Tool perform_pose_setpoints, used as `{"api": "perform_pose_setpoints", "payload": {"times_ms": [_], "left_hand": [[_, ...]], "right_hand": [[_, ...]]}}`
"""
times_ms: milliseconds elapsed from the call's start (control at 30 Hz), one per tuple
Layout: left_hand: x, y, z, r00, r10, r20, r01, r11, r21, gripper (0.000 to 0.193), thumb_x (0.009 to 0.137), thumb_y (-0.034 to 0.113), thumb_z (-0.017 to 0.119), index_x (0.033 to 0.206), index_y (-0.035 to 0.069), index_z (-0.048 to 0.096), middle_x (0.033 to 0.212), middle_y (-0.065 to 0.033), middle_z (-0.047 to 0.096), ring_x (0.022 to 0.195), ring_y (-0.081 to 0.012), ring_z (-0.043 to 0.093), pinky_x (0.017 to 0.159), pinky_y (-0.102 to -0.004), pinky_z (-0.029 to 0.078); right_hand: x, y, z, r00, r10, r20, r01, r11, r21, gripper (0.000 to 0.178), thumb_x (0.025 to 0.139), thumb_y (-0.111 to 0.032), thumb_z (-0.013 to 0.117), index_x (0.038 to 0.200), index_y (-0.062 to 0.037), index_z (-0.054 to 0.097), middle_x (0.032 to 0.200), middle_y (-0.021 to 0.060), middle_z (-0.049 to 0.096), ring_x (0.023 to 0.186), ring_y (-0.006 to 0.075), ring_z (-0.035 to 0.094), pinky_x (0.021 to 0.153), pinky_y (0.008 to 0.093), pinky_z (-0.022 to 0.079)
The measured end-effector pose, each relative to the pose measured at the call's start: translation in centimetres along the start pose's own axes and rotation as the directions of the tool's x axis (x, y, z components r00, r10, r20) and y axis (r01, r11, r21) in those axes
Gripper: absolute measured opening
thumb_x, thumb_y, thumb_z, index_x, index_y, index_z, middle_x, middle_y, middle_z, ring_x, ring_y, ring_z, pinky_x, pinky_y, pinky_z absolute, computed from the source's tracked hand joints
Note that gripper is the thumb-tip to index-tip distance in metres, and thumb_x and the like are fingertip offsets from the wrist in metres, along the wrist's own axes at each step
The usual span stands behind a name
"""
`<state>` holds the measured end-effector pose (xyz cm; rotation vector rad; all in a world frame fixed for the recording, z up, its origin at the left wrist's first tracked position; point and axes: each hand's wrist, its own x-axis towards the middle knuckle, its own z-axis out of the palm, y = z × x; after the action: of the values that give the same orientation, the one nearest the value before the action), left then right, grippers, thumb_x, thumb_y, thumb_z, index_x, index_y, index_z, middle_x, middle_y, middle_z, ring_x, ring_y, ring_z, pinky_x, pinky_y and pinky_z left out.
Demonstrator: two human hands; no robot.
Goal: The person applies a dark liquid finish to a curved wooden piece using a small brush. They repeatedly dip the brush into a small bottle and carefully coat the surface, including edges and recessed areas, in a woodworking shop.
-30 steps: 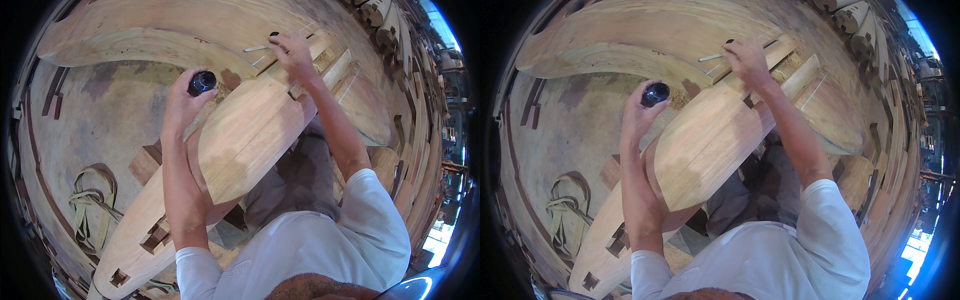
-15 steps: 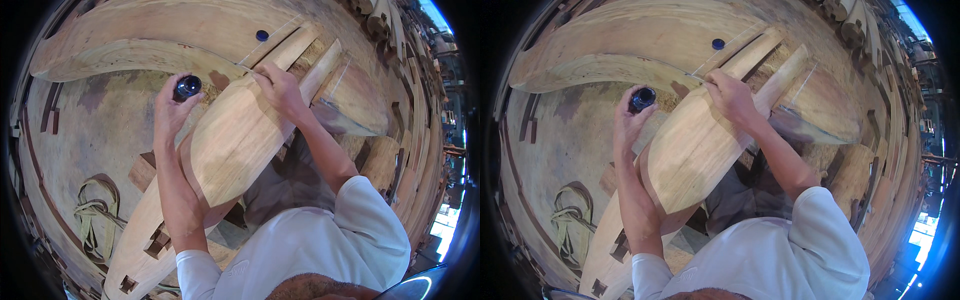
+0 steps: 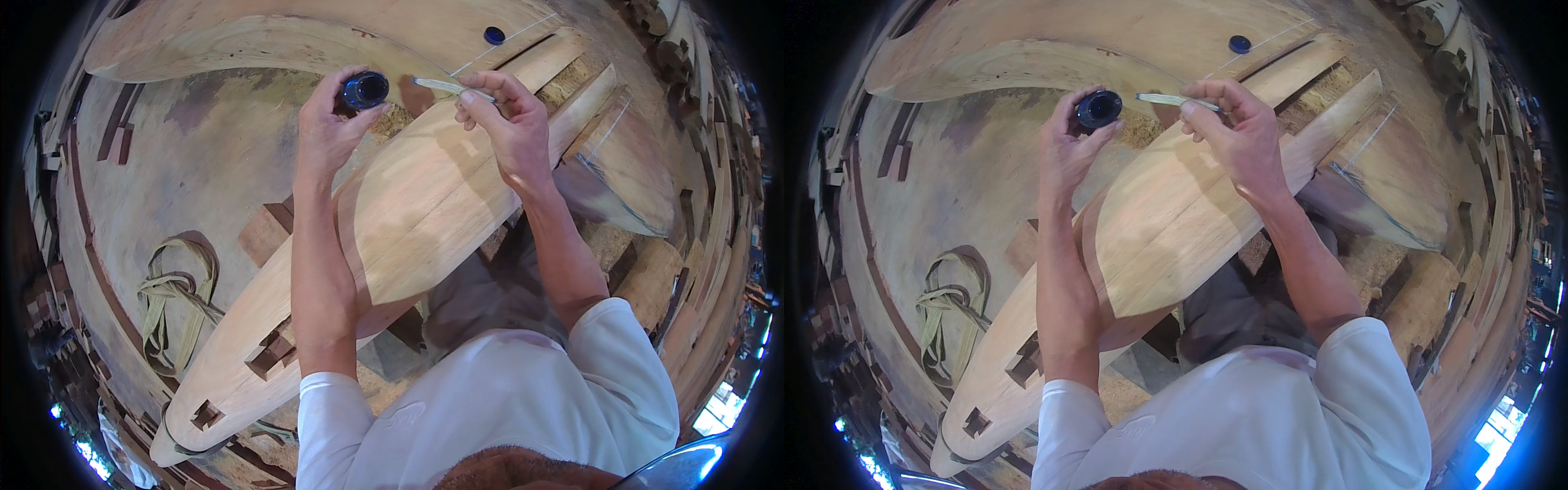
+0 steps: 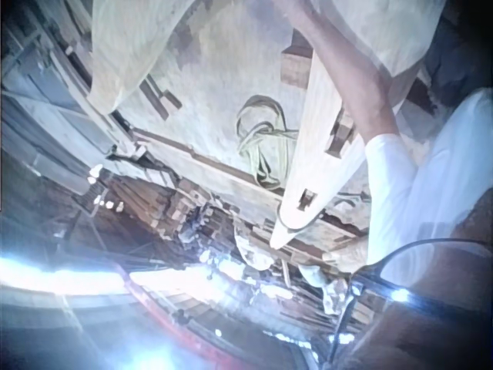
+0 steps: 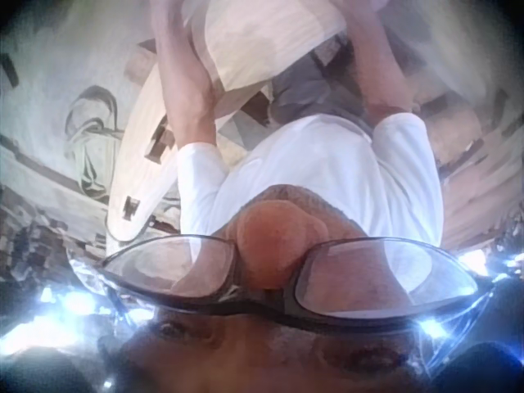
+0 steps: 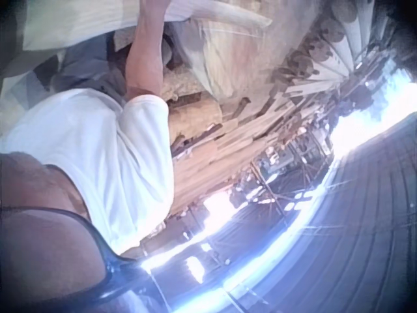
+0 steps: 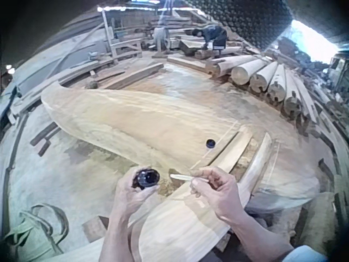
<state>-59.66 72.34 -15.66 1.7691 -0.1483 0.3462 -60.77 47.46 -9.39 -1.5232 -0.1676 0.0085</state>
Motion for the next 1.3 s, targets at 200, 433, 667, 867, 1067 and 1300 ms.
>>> {"api": "perform_pose_setpoints", "payload": {"times_ms": [200,433,667,867,1067,1300], "left_hand": [[-0.1,1.4,-0.2,0.997,0.059,-0.042,-0.050,0.981,0.188,0.052,0.081,0.011,0.094,0.128,0.008,0.072,0.111,-0.0048,0.077,0.097,-0.0135,0.073,0.076,-0.0275,0.058],[0.0,0.7,0.2,0.997,0.062,-0.047,-0.057,0.994,0.098,0.056,0.079,0.011,0.096,0.129,0.007,0.071,0.111,-0.0042,0.077,0.097,-0.0141,0.073,0.077,-0.0282,0.058],[-0.1,0.3,-0.1,0.994,0.102,-0.032,-0.096,0.985,0.144,0.058,0.078,0.010,0.096,0.130,0.007,0.071,0.113,-0.0041,0.077,0.096,-0.0121,0.072,0.079,-0.0269,0.057],[-0.1,0.1,-0.1,0.996,0.084,-0.016,-0.080,0.984,0.161,0.056,0.077,0.009,0.095,0.128,0.008,0.072,0.114,-0.0031,0.076,0.095,-0.0126,0.072,0.078,-0.0269,0.056],[-0.2,0.4,0.0,0.992,0.123,0.006,-0.120,0.955,0.273,0.057,0.075,0.007,0.095,0.127,0.008,0.072,0.116,-0.0044,0.076,0.098,-0.0141,0.072,0.078,-0.0279,0.056],[-0.1,0.3,0.0,0.990,0.139,0.028,-0.141,0.945,0.294,0.056,0.076,0.007,0.095,0.128,0.008,0.072,0.117,-0.0052,0.076,0.100,-0.0149,0.072,0.078,-0.0290,0.057]], "right_hand": [[-0.1,0.1,2.2,0.995,-0.093,0.043,0.099,0.981,-0.169,0.018,0.098,-0.007,0.075,0.115,-0.0003,0.077,0.094,0.0025,0.077,0.082,0.0074,0.068,0.073,0.0229,0.051],[0.5,1.0,4.2,0.878,-0.462,0.122,0.471,0.790,-0.392,0.016,0.093,-0.001,0.076,0.108,0.0027,0.078,0.094,0.0129,0.077,0.080,0.0179,0.073,0.070,0.0284,0.055],[0.6,0.8,5.8,0.799,-0.582,0.153,0.574,0.660,-0.485,0.014,0.089,-0.001,0.075,0.103,-0.0001,0.076,0.085,0.0130,0.072,0.075,0.0289,0.071,0.064,0.0375,0.056],[1.1,1.4,5.9,0.791,-0.581,0.191,0.586,0.631,-0.508,0.013,0.088,0.001,0.075,0.101,0.0013,0.075,0.081,0.0134,0.069,0.068,0.0298,0.069,0.060,0.0385,0.054],[1.1,1.8,6.0,0.822,-0.536,0.193,0.554,0.673,-0.491,0.013,0.089,0.003,0.073,0.102,0.0032,0.075,0.080,0.0152,0.068,0.065,0.0283,0.069,0.059,0.0366,0.053],[1.1,2.7,6.0,0.861,-0.484,0.153,0.497,0.739,-0.455,0.017,0.091,0.001,0.073,0.108,0.0032,0.076,0.084,0.0143,0.073,0.067,0.0193,0.070,0.059,0.0322,0.053]]}}
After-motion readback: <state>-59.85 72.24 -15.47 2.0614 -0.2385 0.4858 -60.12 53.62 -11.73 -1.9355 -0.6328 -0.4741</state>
